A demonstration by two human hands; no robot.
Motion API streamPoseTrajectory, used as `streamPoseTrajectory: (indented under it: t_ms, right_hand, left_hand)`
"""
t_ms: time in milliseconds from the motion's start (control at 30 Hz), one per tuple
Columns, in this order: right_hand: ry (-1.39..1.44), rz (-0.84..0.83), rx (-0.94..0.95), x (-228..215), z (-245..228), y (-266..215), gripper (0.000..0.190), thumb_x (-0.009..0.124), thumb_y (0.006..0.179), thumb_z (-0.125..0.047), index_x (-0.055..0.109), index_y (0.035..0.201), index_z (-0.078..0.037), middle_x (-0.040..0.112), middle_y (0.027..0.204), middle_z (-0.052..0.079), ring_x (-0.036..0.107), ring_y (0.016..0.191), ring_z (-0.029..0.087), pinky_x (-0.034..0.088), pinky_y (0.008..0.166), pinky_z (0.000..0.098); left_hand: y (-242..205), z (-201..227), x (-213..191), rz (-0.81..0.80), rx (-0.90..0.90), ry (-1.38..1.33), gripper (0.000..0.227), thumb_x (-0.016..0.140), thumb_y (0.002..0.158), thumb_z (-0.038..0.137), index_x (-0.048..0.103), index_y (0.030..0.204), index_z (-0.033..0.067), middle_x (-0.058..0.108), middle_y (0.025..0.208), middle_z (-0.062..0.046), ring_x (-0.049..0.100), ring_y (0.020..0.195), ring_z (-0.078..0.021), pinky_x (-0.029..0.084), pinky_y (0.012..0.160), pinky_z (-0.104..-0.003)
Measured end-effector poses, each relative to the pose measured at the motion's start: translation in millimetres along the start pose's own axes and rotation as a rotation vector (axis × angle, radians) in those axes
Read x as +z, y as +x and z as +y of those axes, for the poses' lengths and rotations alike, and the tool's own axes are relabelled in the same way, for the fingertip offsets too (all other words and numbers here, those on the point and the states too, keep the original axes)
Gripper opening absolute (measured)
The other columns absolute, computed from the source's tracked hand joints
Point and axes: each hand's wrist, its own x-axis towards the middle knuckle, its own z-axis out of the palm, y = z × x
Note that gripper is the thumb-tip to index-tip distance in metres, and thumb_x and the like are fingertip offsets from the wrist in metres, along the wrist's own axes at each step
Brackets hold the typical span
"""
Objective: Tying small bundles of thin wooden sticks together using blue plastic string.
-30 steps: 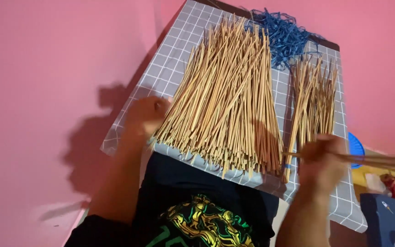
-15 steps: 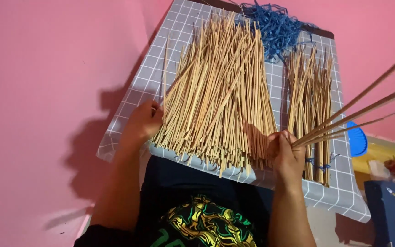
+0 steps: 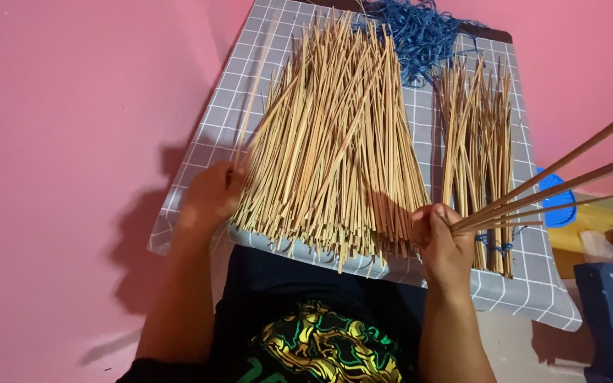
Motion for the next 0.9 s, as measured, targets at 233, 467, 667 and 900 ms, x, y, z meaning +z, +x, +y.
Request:
streamPoseTrajectory:
  t_ms: [233,467,667,900]
  right_hand:
    - [0.011,0.005,-0.002,-3,1,-1,0.034,0.044,0.109,-0.011,0.066,0.088,0.004,0.041,0.048,0.007,0.035,0.039,0.01,0.031,0.043,0.0242]
    - [0.115,-0.098,0.058,39,-29,-28,0.035,0.051,0.104,-0.027,0.064,0.113,0.005,0.05,0.049,0.003,0.042,0.035,0.01,0.036,0.037,0.025]
    - [0.121,-0.509,0.209,40,-29,-33,0.026,0.042,0.11,-0.018,0.063,0.098,-0.008,0.055,0.087,0.003,0.052,0.077,0.014,0.048,0.072,0.027]
    - [0.156,-0.025,-0.053,-37,-68,6,0.021,0.052,0.113,-0.041,0.059,0.115,-0.021,0.051,0.082,-0.002,0.056,0.075,0.017,0.054,0.078,0.0379]
  left_hand:
    - [-41,-19,-12,0.305,0.055,0.101,0.035,0.046,0.11,0.045,0.067,0.113,0.0176,0.074,0.094,-0.017,0.071,0.094,-0.0405,0.055,0.077,-0.053]
    - [-97,50,33,0.24,0.754,0.119,0.032,0.047,0.091,0.004,0.07,0.113,0.0002,0.07,0.109,-0.026,0.067,0.097,-0.0498,0.054,0.078,-0.055]
    - [-123,102,69,-0.07,0.848,-0.294,0.029,0.046,0.107,0.011,0.058,0.128,-0.0035,0.068,0.075,-0.013,0.058,0.047,-0.0201,0.05,0.035,-0.03]
    - [-50,23,23,0.253,0.439,-0.264,0.019,0.073,0.09,0.007,0.075,0.108,0.0136,0.076,0.109,-0.011,0.074,0.088,-0.0218,0.063,0.077,-0.032]
